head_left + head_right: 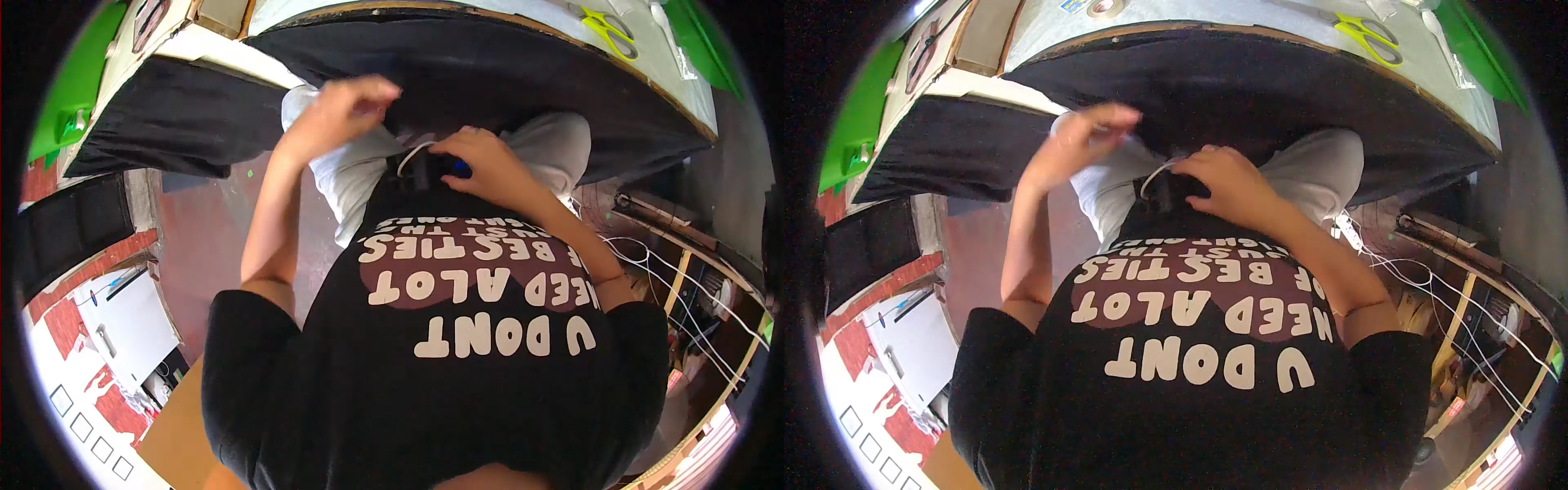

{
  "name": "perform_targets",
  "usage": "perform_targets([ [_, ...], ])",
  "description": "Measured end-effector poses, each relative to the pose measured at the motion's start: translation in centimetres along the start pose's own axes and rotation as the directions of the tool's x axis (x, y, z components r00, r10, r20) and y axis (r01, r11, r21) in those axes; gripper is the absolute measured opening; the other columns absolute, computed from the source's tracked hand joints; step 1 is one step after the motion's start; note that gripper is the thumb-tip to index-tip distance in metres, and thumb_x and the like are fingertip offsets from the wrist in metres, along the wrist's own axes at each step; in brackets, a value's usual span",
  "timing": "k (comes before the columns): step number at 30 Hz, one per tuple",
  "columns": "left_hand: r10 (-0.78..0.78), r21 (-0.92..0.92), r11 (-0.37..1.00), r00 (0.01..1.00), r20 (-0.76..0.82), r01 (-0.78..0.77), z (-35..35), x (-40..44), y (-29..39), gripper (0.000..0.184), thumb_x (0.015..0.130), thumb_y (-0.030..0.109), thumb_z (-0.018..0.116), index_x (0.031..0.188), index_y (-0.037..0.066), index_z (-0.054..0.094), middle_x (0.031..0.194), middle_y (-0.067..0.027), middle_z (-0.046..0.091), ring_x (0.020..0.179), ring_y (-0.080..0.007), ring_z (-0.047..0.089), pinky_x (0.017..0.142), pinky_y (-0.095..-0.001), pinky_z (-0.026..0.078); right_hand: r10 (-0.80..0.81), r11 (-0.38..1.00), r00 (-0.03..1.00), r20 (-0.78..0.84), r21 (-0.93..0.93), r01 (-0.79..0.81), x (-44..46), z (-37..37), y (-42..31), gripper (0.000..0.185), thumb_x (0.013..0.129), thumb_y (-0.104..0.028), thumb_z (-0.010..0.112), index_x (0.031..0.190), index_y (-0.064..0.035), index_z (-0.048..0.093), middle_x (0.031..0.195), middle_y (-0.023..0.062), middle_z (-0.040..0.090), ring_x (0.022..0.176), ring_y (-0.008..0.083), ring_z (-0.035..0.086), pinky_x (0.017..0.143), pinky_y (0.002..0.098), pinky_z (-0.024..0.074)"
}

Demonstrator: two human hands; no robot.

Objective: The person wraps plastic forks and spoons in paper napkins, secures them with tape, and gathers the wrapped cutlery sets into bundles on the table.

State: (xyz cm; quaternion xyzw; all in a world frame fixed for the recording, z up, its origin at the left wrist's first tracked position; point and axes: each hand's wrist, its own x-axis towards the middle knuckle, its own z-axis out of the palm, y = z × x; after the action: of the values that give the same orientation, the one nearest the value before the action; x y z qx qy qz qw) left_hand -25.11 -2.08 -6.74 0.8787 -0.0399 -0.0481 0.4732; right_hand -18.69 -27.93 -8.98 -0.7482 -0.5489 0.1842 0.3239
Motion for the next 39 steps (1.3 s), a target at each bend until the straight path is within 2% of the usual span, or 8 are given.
perform_targets([
  [2, -0.065, 0.14, 0.99, 0.971, 0.228, 0.033, 1.1, -4.2, -1.0, 0.047, 0.073, 0.01, 0.07, 0.117, 0.005, 0.056, 0.114, -0.0126, 0.058, 0.105, -0.024, 0.057, 0.093, -0.0344, 0.044, -0.006, 1.0, 1.0, -0.005, -0.011, 0.006, -0.3, 0.1, 0.2, 0.048, 0.063, -0.016, 0.075, 0.108, -0.008, 0.059, 0.103, 0.0074, 0.061, 0.099, 0.0266, 0.054, 0.086, 0.037, 0.0423],
  [5, -0.085, -0.082, 0.991, 0.975, 0.205, 0.103, 5.0, -6.6, -2.1, 0.06, 0.068, 0.01, 0.073, 0.123, 0.005, 0.05, 0.119, -0.0135, 0.054, 0.112, -0.0274, 0.05, 0.097, -0.0363, 0.039, -0.03, 0.995, 1.0, 0.002, -0.099, 0.03, 0.1, 0.4, -0.2, 0.053, 0.06, -0.02, 0.077, 0.109, -0.0115, 0.059, 0.103, 0.0048, 0.059, 0.099, 0.0242, 0.052, 0.083, 0.0363, 0.0407],
  [12, 0.059, -0.09, 0.994, 0.998, -0.029, -0.062, 7.9, -6.8, -3.8, 0.063, 0.058, 0.011, 0.077, 0.118, 0.006, 0.057, 0.108, -0.015, 0.061, 0.102, -0.0306, 0.057, 0.089, -0.0368, 0.043, -0.042, 0.958, 0.997, -0.067, -0.286, 0.021, 0.8, 2.3, -1.1, 0.06, 0.052, -0.029, 0.081, 0.106, -0.0177, 0.059, 0.093, 0.0023, 0.052, 0.096, 0.0228, 0.05, 0.077, 0.0343, 0.0393],
  [15, 0.181, 0.051, 0.983, 0.979, -0.095, -0.176, 7.3, -6.0, -3.0, 0.06, 0.053, 0.017, 0.08, 0.109, 0.006, 0.063, 0.093, -0.0134, 0.065, 0.088, -0.0313, 0.061, 0.08, -0.0366, 0.047, 0.016, 0.965, 0.998, -0.065, -0.262, -0.032, 0.7, 1.8, -1.2, 0.057, 0.053, -0.029, 0.081, 0.104, -0.0168, 0.06, 0.093, 0.0025, 0.052, 0.092, 0.0218, 0.052, 0.074, 0.0346, 0.0407],
  [21, 0.359, 0.269, 0.904, 0.931, -0.063, -0.331, 5.8, -3.7, -0.1, 0.061, 0.043, 0.033, 0.083, 0.096, 0.006, 0.068, 0.071, -0.0095, 0.062, 0.065, -0.0271, 0.06, 0.062, -0.0336, 0.048, 0.173, 0.982, 0.974, -0.146, 0.099, -0.159, -1.1, 0.5, -1.5, 0.055, 0.053, -0.027, 0.08, 0.103, -0.0124, 0.062, 0.101, 0.008, 0.059, 0.092, 0.0255, 0.061, 0.077, 0.0341, 0.049],
  [27, 0.363, 0.343, 0.887, 0.926, -0.103, -0.31, 7.1, -3.0, 1.4, 0.059, 0.044, 0.035, 0.084, 0.093, 0.007, 0.069, 0.071, -0.0083, 0.062, 0.069, -0.0264, 0.061, 0.067, -0.0365, 0.048, 0.163, 0.959, 0.973, -0.166, 0.257, -0.117, -2.5, 0.1, 0.5, 0.056, 0.051, -0.014, 0.08, 0.103, -0.0054, 0.063, 0.104, 0.0085, 0.063, 0.097, 0.0236, 0.061, 0.085, 0.0332, 0.0466],
  [33, 0.549, 0.419, 0.793, 0.817, -0.176, -0.443, 7.6, -2.8, 2.1, 0.054, 0.045, 0.039, 0.082, 0.088, 0.009, 0.069, 0.071, -0.0062, 0.062, 0.069, -0.0244, 0.061, 0.067, -0.0341, 0.049, 0.097, 0.954, 0.979, -0.18, 0.298, -0.04, -3.4, 0.1, 0.9, 0.059, 0.05, -0.012, 0.08, 0.105, -0.0053, 0.062, 0.105, 0.0092, 0.063, 0.098, 0.0241, 0.061, 0.086, 0.0337, 0.0468],
  [39, 0.388, 0.273, 0.896, 0.917, -0.094, -0.351, 7.1, -2.8, 2.3, 0.063, 0.045, 0.03, 0.083, 0.102, 0.013, 0.065, 0.089, -0.0061, 0.064, 0.085, -0.0264, 0.06, 0.078, -0.0367, 0.048, 0.066, 0.97, 0.972, -0.224, 0.245, -0.009, -4.3, 0.4, 0.4, 0.062, 0.049, -0.013, 0.081, 0.107, -0.0064, 0.061, 0.104, 0.01, 0.064, 0.097, 0.0239, 0.062, 0.084, 0.0334, 0.048],
])
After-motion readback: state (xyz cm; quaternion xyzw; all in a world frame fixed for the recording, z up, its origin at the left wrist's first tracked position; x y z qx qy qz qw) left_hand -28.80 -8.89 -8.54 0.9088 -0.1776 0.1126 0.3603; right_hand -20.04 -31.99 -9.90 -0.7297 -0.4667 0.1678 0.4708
